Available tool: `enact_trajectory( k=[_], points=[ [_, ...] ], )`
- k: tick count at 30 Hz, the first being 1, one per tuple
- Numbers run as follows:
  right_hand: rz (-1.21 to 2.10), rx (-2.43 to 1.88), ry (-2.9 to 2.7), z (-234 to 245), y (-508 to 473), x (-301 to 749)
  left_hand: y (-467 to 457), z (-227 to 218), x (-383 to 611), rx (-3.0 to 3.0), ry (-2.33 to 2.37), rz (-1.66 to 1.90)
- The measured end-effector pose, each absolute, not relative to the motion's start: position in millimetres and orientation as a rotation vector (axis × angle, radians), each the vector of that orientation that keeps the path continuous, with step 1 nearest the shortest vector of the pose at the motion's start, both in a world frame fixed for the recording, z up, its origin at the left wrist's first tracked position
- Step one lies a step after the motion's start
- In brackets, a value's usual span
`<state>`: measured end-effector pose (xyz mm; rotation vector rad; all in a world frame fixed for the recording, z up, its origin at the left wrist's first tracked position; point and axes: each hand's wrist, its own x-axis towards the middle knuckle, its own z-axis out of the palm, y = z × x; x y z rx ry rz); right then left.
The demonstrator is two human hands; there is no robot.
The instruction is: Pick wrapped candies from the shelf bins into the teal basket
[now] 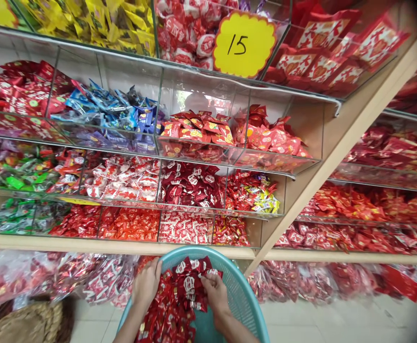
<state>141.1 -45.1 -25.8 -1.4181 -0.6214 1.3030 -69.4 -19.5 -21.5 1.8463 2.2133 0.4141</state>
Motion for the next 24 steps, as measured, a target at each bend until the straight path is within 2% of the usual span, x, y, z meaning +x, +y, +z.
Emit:
enact_trajectory(
  k=[3,6,9,12,16,24],
  points=[
    [1.067,-1.287,-0.889,22,-39,145,-19,-22,-70,1.836,2.201,0.419],
    [0.867,-1.117,-1.216,90,-20,145,-19,-22,-70,1.830,2.184,0.430],
    [0.625,-1.009,-1.522,155,16,141,-20,-23,-71,1.830,2.186,0.438],
    [0.338,-0.979,-1.759,198,59,136,-20,-24,-71,1.835,2.181,0.449],
    [0.144,-1.136,-1.889,221,105,127,-19,-25,-71,1.832,2.183,0.454],
    [0.147,-1.420,-1.999,226,129,116,-16,-21,-74,1.753,2.118,0.494]
  ],
)
